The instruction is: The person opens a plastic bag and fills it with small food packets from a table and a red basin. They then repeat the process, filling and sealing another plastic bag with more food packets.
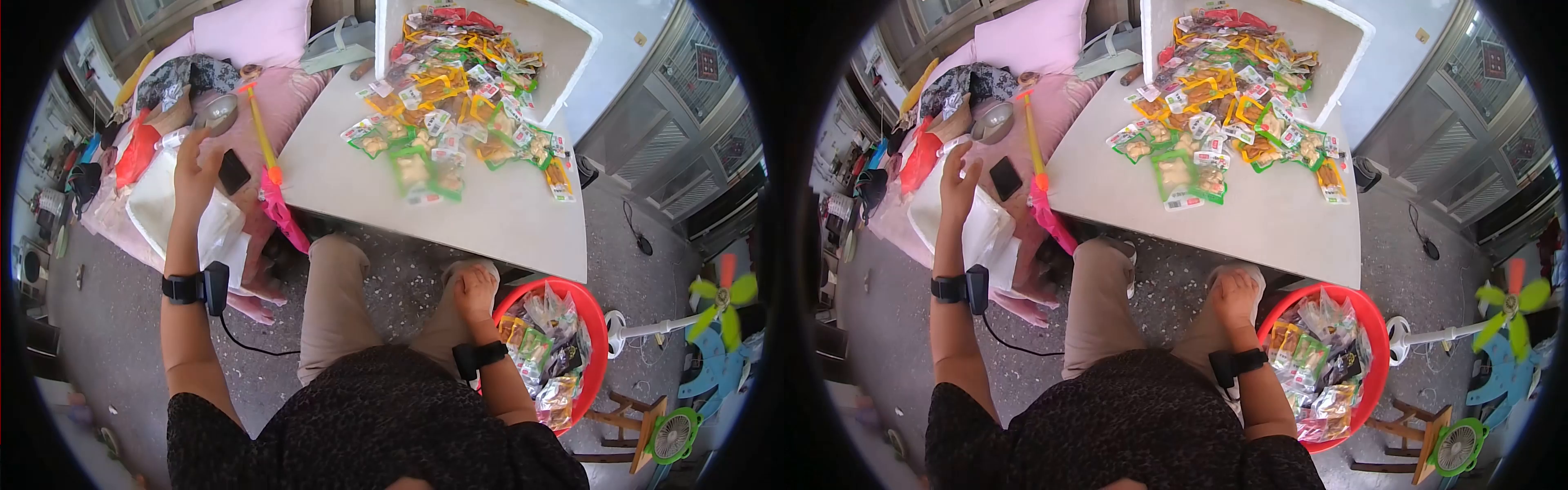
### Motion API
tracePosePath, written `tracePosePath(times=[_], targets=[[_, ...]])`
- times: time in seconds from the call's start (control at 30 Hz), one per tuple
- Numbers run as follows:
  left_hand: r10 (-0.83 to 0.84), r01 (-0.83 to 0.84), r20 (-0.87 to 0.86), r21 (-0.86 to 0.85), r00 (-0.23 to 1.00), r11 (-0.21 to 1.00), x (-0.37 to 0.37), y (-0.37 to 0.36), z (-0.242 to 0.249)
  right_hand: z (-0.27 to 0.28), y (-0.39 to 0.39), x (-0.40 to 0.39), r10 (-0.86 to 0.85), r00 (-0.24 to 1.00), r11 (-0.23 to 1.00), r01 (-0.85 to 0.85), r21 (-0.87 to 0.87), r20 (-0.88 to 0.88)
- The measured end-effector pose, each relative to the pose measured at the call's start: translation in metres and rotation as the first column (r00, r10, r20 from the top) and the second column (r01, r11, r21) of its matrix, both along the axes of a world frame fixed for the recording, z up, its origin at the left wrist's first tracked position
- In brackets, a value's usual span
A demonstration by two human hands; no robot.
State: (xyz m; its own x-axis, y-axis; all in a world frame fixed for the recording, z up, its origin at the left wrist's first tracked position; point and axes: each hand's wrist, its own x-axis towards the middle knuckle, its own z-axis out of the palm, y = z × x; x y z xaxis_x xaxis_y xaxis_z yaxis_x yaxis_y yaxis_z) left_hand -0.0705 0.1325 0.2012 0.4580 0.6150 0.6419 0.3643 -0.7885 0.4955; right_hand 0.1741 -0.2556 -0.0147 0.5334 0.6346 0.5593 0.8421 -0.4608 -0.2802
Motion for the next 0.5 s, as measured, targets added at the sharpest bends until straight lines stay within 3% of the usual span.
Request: tracePosePath(times=[0.03, 0.1, 0.17, 0.23, 0.3, 0.5], targets=[[0.116, -0.121, -0.072, -0.074, 0.991, 0.99, -0.017, 0.028, -0.027, -0.001, -0.001, 0.0, -0.004, 1.0, 1.0, 0.004, -0.012, -0.002], [0.329, -0.323, -0.266, 0.066, 0.906, 0.944, -0.062, 0.083, -0.091, -0.004, 0.001, 0.002, -0.005, 1.0, 1.0, 0.004, -0.031, -0.006], [0.454, -0.494, -0.436, 0.025, 0.777, 0.869, -0.095, 0.09, -0.129, -0.002, 0.003, 0.0, 0.001, 1.0, 0.999, -0.002, -0.034, -0.018], [0.442, -0.569, -0.596, -0.03, 0.67, 0.822, -0.119, 0.092, -0.167, 0.002, 0.004, -0.002, -0.011, 1.0, 0.999, 0.01, -0.051, -0.025], [0.428, -0.589, -0.564, -0.133, 0.707, 0.797, -0.124, 0.094, -0.192, 0.002, 0.004, -0.002, -0.014, 1.0, 0.999, 0.014, -0.038, -0.009], [0.314, -0.554, -0.572, -0.311, 0.758, 0.772, -0.128, 0.088, -0.18, -0.005, 0.007, 0.001, -0.031, 0.999, 0.996, 0.03, -0.082, -0.007]])
